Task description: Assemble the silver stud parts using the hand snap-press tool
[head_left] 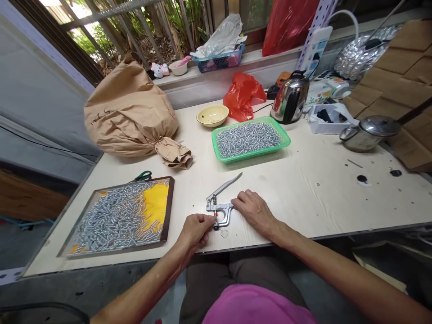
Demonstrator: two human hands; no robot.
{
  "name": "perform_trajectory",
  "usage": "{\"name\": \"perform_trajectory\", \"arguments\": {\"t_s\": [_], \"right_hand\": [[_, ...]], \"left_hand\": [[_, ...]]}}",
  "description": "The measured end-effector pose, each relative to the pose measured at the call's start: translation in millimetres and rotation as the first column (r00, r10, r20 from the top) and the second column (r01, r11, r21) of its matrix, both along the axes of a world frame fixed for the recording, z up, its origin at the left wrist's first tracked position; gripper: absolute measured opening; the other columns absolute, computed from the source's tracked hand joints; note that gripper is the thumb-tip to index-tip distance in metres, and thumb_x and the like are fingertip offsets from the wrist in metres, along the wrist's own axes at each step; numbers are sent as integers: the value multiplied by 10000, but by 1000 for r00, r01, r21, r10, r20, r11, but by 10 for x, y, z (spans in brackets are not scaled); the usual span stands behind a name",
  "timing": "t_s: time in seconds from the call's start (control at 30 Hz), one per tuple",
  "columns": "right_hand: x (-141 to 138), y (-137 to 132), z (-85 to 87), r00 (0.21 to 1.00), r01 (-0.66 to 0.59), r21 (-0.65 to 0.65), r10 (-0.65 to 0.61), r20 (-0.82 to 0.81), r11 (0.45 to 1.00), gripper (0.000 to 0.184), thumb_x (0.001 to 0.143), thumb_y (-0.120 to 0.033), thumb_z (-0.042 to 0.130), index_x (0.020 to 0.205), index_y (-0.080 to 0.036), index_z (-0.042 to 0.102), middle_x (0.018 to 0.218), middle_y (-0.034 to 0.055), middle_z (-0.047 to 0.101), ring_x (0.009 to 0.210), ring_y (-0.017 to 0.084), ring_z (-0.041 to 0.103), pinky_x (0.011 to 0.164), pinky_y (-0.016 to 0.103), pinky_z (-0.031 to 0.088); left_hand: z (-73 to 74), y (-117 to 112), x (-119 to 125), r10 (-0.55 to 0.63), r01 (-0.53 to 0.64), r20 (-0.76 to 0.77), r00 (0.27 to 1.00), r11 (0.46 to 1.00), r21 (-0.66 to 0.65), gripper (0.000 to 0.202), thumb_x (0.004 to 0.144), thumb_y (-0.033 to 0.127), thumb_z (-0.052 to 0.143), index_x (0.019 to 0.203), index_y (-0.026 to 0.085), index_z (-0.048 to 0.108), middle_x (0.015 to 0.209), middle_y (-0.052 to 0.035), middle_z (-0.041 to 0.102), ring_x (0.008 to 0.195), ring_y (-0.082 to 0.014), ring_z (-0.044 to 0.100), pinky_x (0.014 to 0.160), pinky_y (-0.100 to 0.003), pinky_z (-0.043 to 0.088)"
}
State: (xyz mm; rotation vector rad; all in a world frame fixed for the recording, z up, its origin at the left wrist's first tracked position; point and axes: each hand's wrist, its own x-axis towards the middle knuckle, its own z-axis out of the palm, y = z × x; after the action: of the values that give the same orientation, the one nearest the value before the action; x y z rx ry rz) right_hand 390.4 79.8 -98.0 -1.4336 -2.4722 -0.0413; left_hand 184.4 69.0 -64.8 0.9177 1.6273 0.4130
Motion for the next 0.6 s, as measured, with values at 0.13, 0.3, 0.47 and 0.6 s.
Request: {"name": "perform_trajectory", "arguments": {"t_s": [0.13, 0.3, 0.47, 0.6], "right_hand": [[-6, -7, 49, 1000, 3, -17, -3, 17, 1000, 144, 926, -152, 467, 883, -202, 595, 867, 39, 558, 805, 183, 429, 693, 306, 298], [-32, -8, 83, 999, 7, -21, -6, 53, 1000, 104, 912, -163, 501, 872, -206, 587, 874, 31, 558, 816, 181, 433, 697, 305, 300], [-51, -17, 104, 997, 21, -37, -18, 71, 999, 104, 911, -159, 499, 880, -205, 586, 884, 40, 562, 838, 186, 452, 692, 313, 303], [0, 68, 259, 999, -47, -157, 46, -7, 987, 130, 928, -274, 507, 907, -200, 612, 899, 38, 571, 846, 177, 479, 717, 308, 320]], "left_hand": [[-12, 9, -16, -47, 47, -2, 999, 999, -18, 421, 608, 560, 676, 617, 170, 518, 417, 63, 480, 270, -53, 346, 314, -203, 212], [22, 5, -14, -74, 73, -13, 997, 997, -40, 381, 658, 521, 652, 608, 175, 500, 355, 64, 452, 270, -67, 357, 333, -201, 251], [110, 54, -18, -101, 102, 13, 995, 992, -75, 401, 601, 515, 708, 621, 158, 526, 428, 64, 492, 294, -56, 383, 337, -196, 245], [158, 92, -29, -145, 147, 25, 989, 983, -109, 432, 553, 525, 742, 604, 153, 528, 442, 62, 496, 315, -50, 403, 344, -188, 271]]}}
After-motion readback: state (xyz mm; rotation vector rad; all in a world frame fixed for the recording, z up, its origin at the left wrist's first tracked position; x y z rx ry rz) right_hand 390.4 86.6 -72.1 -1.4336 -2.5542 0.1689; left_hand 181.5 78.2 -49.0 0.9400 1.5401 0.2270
